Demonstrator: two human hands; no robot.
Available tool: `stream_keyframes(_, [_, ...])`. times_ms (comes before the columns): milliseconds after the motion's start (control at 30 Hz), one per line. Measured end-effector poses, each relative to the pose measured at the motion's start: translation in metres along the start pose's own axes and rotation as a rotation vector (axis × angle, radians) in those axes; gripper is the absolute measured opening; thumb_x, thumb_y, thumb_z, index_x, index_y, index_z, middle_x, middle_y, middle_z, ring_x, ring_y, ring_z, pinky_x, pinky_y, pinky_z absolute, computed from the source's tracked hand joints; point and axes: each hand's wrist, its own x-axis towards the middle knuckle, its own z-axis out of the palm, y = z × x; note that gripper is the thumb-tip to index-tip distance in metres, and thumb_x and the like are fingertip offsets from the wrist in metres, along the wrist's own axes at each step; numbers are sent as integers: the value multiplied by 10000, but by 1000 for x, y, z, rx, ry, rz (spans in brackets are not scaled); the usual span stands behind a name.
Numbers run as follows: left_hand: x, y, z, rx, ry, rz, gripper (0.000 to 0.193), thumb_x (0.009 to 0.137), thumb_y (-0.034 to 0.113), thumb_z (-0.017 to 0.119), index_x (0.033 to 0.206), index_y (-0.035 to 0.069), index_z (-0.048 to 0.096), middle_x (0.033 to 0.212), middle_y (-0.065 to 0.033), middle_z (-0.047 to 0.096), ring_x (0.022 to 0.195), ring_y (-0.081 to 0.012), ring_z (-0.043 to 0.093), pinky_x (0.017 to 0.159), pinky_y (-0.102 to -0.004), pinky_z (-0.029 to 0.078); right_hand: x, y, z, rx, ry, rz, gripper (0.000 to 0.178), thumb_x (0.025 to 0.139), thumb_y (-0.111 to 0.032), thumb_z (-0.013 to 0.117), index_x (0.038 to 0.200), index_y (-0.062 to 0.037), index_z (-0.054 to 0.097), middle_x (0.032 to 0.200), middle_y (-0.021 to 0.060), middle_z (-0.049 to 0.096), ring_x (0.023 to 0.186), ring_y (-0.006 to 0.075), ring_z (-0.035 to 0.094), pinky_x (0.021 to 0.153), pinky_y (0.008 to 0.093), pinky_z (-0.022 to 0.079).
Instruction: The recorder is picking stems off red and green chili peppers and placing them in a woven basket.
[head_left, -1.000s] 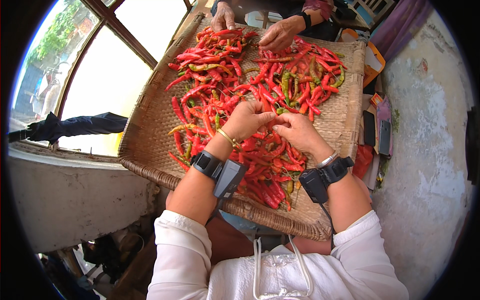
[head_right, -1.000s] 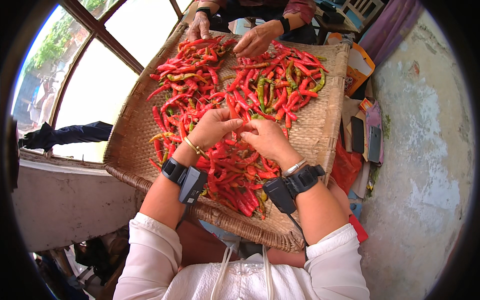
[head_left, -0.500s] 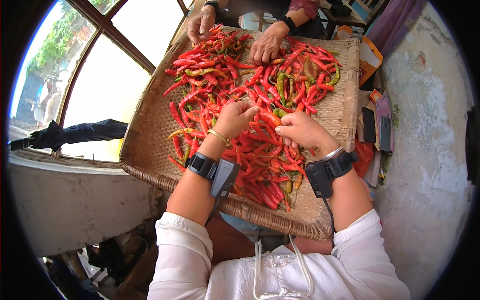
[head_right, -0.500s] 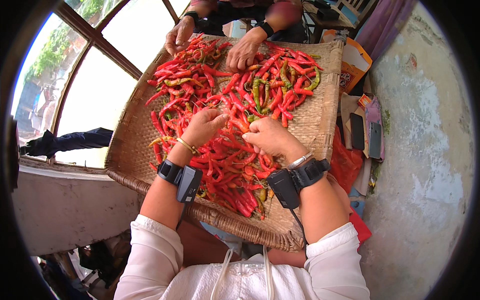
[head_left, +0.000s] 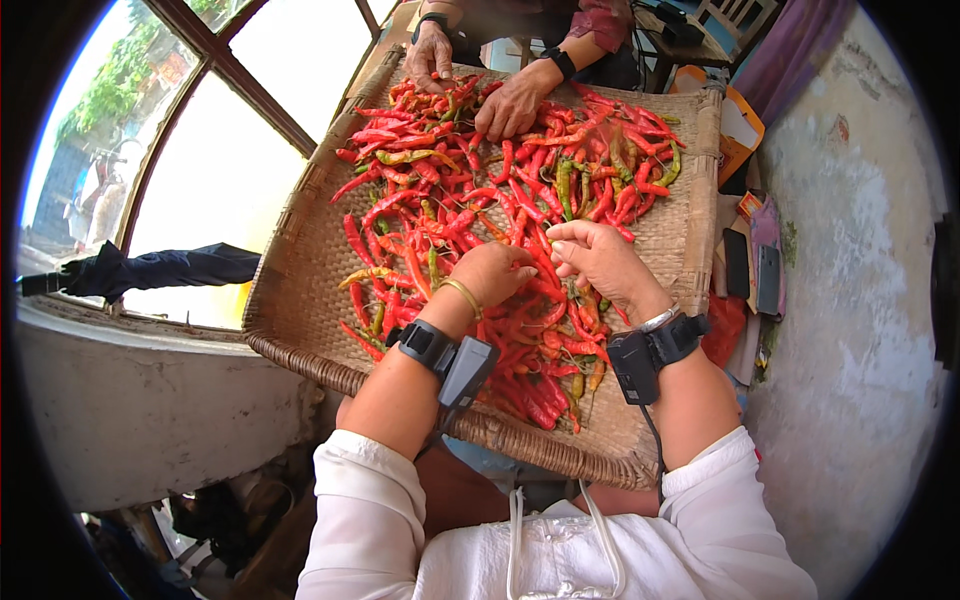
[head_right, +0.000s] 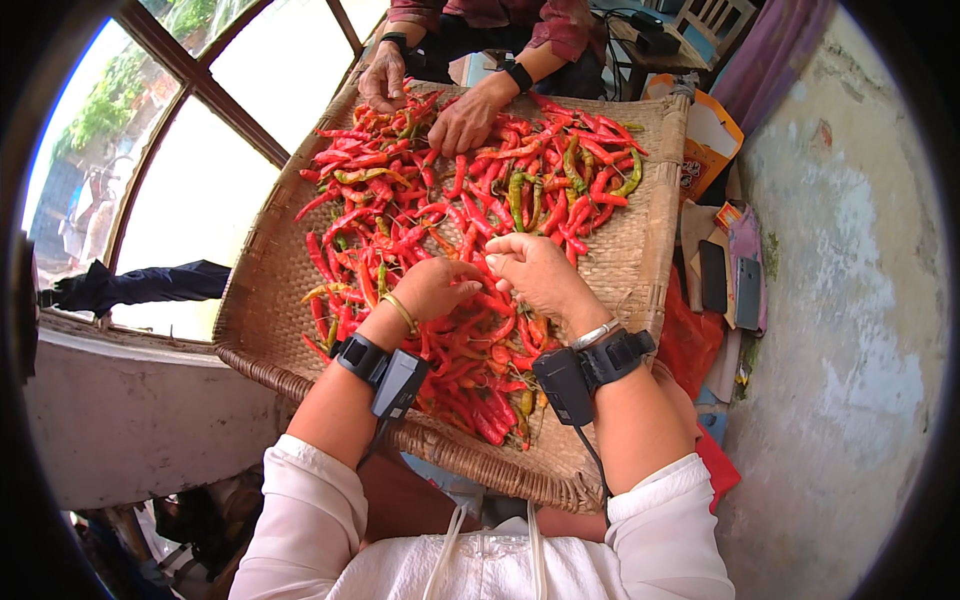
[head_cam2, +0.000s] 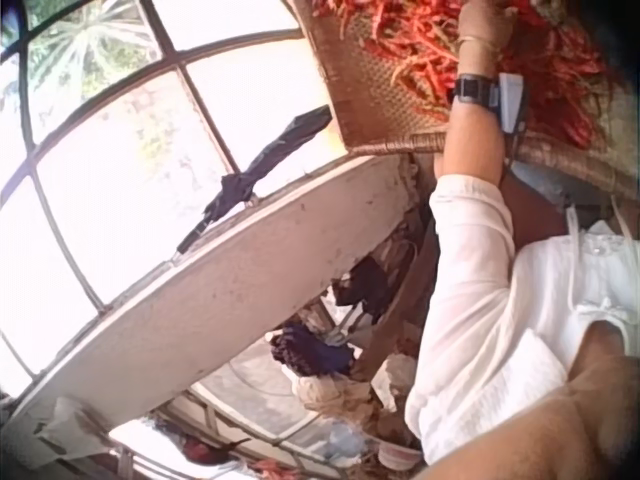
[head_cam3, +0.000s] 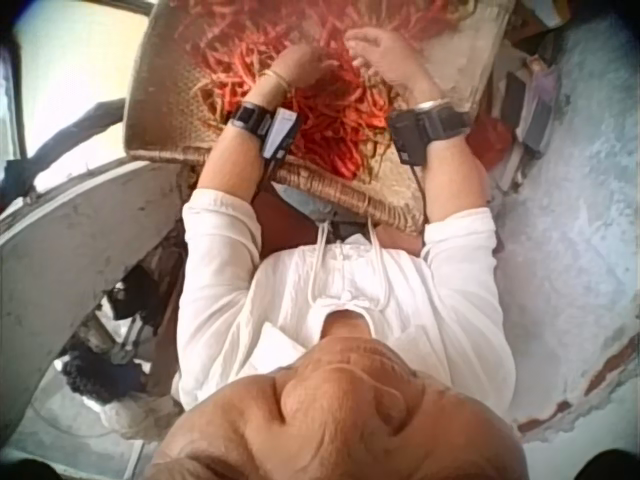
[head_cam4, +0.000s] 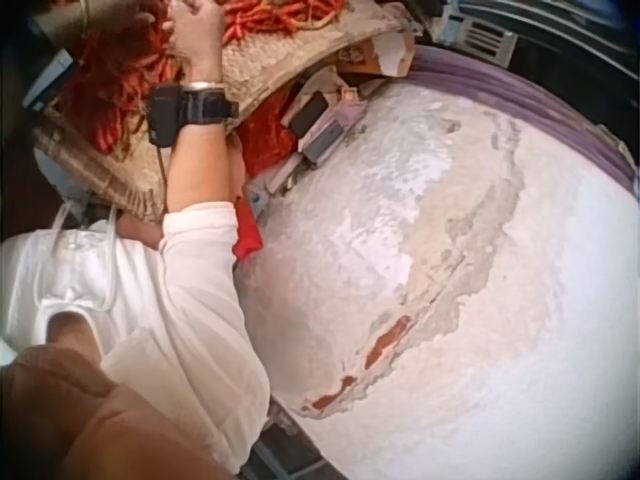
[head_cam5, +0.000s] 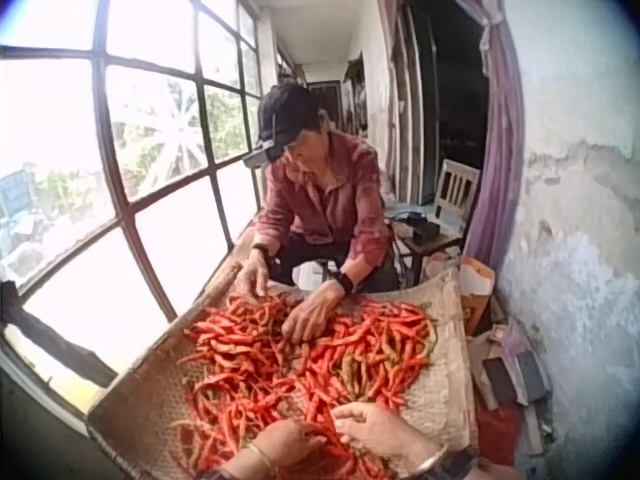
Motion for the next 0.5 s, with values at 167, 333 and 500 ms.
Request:
stream_keyframes(167, [-2,-2,2,6,21,12,283,773,298,580,937,78,647,842,-164,627,805,-308,600,726,-388,471,2,3,6,-93,-12,-9,303,833,-167,553,1085,1,539,775,13,576,655,67,543,553,209,436])
stream_keyframes(333, [-14,19,-23,-421,-20,-15,239,844,234,582,900,14,656,609,-13,576,534,-60,498,496,-237,424,4,12,2,-145,77,-75,286,795,-110,577,1058,1,560,789,48,577,648,94,546,580,234,451])
stream_keyframes(500, [-31,29,-49,-739,-202,-8,217,853,236,578,861,39,669,551,39,513,472,-21,422,435,-187,345,9,25,3,-586,34,-630,289,722,-36,571,1010,-53,590,1012,111,529,680,213,582,649,304,463])
